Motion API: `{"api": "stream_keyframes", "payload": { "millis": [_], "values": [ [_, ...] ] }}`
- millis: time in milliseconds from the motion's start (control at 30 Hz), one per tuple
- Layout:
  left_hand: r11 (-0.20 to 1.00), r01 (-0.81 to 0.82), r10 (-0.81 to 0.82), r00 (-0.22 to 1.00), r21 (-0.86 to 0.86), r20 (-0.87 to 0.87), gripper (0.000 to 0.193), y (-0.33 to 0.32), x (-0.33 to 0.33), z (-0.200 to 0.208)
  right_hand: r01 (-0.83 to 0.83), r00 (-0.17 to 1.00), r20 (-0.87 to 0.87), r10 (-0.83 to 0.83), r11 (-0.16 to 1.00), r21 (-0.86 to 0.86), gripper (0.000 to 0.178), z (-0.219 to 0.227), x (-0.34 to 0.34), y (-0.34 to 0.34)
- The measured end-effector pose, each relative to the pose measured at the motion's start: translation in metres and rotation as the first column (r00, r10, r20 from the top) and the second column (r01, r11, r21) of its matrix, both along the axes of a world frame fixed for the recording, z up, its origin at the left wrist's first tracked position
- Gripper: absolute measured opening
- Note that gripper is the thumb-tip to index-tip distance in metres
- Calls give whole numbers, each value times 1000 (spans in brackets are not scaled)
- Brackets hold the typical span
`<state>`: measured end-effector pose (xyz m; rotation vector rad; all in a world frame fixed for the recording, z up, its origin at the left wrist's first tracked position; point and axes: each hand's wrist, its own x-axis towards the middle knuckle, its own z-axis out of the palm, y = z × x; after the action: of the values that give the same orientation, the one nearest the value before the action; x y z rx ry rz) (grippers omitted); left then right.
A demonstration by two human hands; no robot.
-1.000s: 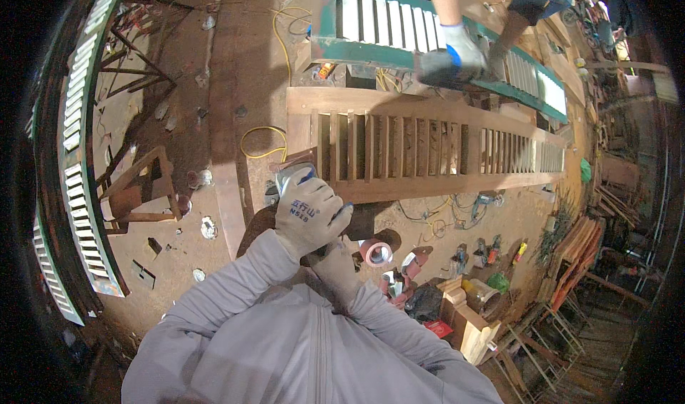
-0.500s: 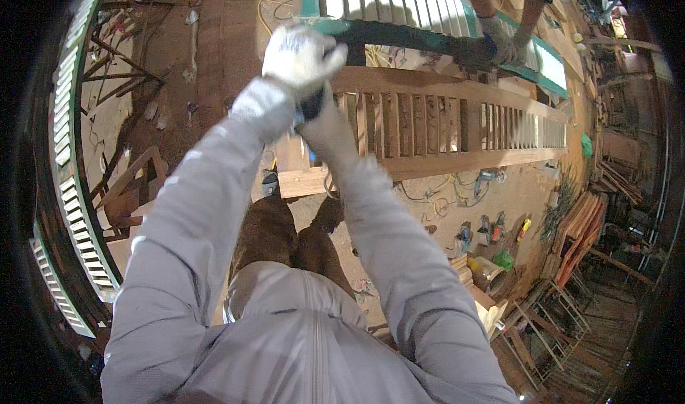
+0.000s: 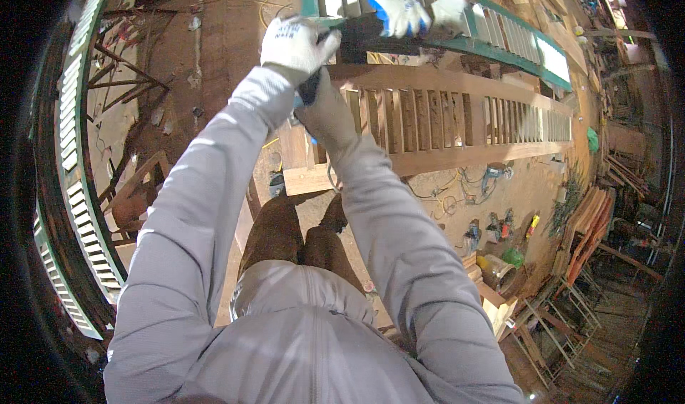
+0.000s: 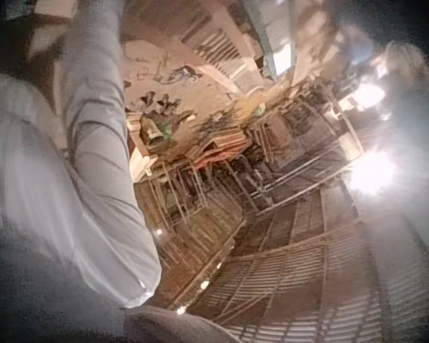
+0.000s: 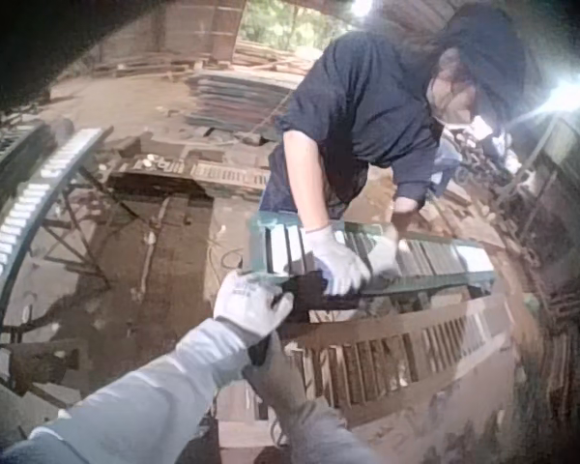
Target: The person sands a long wooden slatted panel with a sanding block, moving back and forth along the surface. Another person is visible in the background performing a similar task on a separate piece.
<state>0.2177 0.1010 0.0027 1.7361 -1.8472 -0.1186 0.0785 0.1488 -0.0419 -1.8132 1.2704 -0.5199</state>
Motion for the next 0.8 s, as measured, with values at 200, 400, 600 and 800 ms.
{"api": "stream_keyframes", "payload": {
  "millis": [200,400,600,800],
  "values": [
    [989,143,-134,975,38,-175,34,105,-40,-6,14,997,-72,9,952,306,77,7,-53,115],
    [999,0,-2,999,-43,-40,42,20,29,-11,-33,996,-80,43,992,120,79,20,25,20],
    [999,-21,22,999,-38,39,41,10,13,-14,27,999,44,-31,994,104,71,-8,18,12],
    [995,97,-96,987,0,-133,32,82,1,-8,-2,1000,-28,8,973,232,84,12,-6,82]
  ]
}}
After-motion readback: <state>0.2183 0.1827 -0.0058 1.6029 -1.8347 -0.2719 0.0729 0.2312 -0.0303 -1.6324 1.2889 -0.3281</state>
